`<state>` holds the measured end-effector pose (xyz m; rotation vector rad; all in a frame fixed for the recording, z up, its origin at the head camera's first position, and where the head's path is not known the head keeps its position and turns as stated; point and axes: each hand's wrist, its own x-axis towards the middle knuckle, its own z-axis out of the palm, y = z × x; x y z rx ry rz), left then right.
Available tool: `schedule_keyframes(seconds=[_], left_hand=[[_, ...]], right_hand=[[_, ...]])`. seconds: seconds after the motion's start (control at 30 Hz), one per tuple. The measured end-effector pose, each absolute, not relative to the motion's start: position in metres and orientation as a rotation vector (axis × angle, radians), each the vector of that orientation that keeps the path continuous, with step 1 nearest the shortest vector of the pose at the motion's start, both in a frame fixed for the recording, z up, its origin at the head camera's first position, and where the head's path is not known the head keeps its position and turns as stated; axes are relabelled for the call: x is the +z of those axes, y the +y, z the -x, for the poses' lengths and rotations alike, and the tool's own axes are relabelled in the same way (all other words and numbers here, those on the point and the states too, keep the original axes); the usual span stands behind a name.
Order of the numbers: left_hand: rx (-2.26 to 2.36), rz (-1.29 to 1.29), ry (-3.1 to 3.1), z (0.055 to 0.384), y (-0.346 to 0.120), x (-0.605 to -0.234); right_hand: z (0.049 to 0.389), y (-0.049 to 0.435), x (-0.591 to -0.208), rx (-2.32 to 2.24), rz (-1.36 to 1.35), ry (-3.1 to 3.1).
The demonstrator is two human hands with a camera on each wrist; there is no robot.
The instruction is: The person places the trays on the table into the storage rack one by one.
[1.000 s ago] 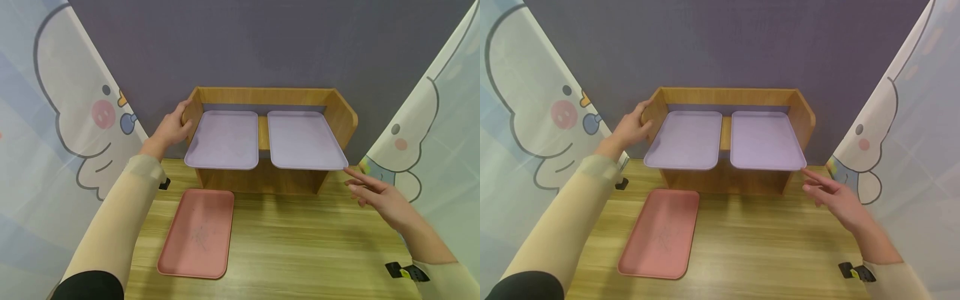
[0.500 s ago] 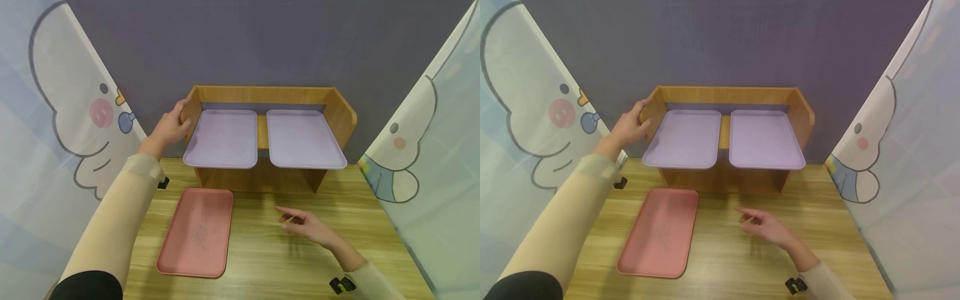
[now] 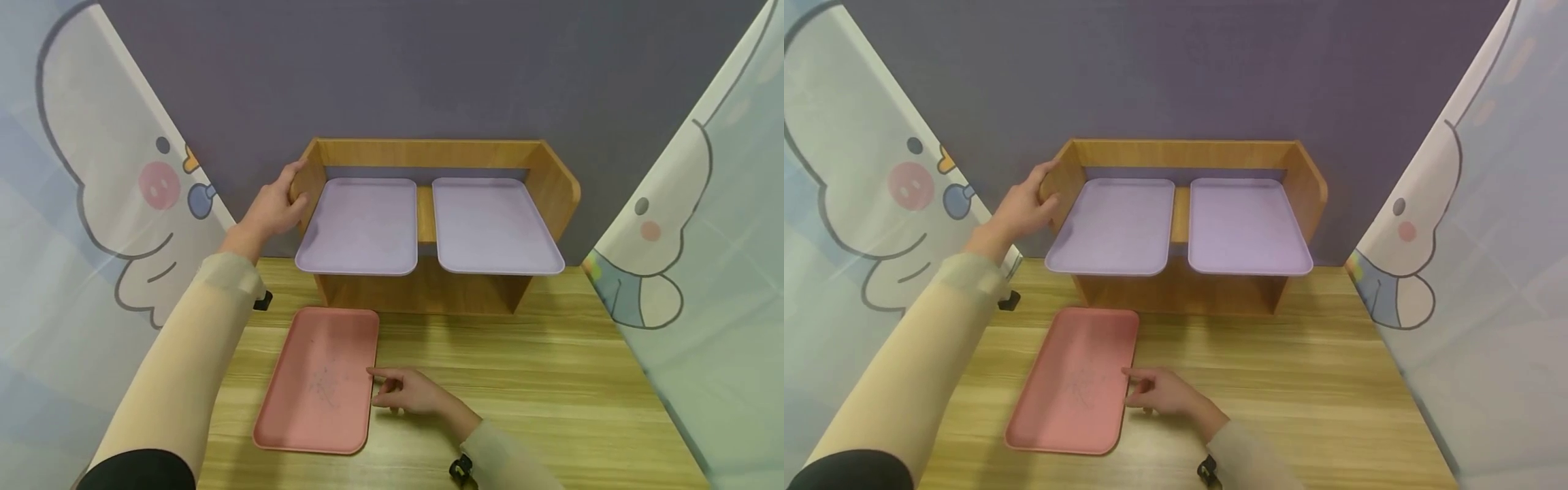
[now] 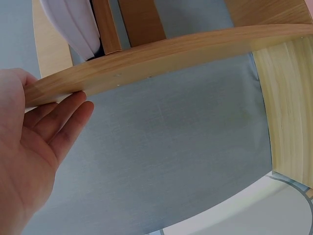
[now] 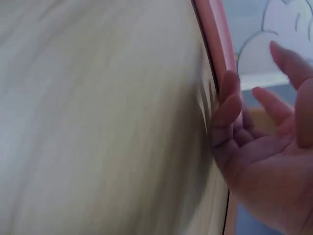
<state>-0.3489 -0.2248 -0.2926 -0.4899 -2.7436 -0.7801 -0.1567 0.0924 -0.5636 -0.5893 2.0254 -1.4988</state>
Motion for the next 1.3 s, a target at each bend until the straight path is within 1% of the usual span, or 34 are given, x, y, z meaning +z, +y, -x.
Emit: schedule_keyframes(seconds=[0.13,0.33,0.4,0.5,0.67,0.77,1.0,1.3], left_hand=[[-0.782,0.483,-2.754,0.348,-0.226,-0.292],[-0.766,0.494,-2.734,0.348,-0.227,-0.292],[-0.767,0.496,-2.725,0.347,-0.228,-0.293],[-0.774,0.491,-2.723,0.347,-0.228,-0.293],[-0.78,0.48,-2.738,0.347,-0.228,-0.293],[-0.78,0.481,-2.743,0.346,-0.227,-0.292],[-0.778,0.487,-2.736,0.347,-0.225,-0.292],[-0.783,0.494,-2.73,0.347,-0.226,-0.294]], right_hand=[[0.152,0.066,-0.568,-1.367,0.581,2.198],[0.145,0.038,-0.562,-0.9,0.618,2.592],[0.143,0.033,-0.562,-0.837,0.601,2.627],[0.143,0.032,-0.562,-0.946,0.541,2.576],[0.141,0.038,-0.566,-1.353,0.412,2.314],[0.142,0.044,-0.568,-1.491,0.402,2.17],[0.146,0.052,-0.572,-1.502,0.542,2.082],[0.142,0.054,-0.572,-1.572,0.485,2.108]])
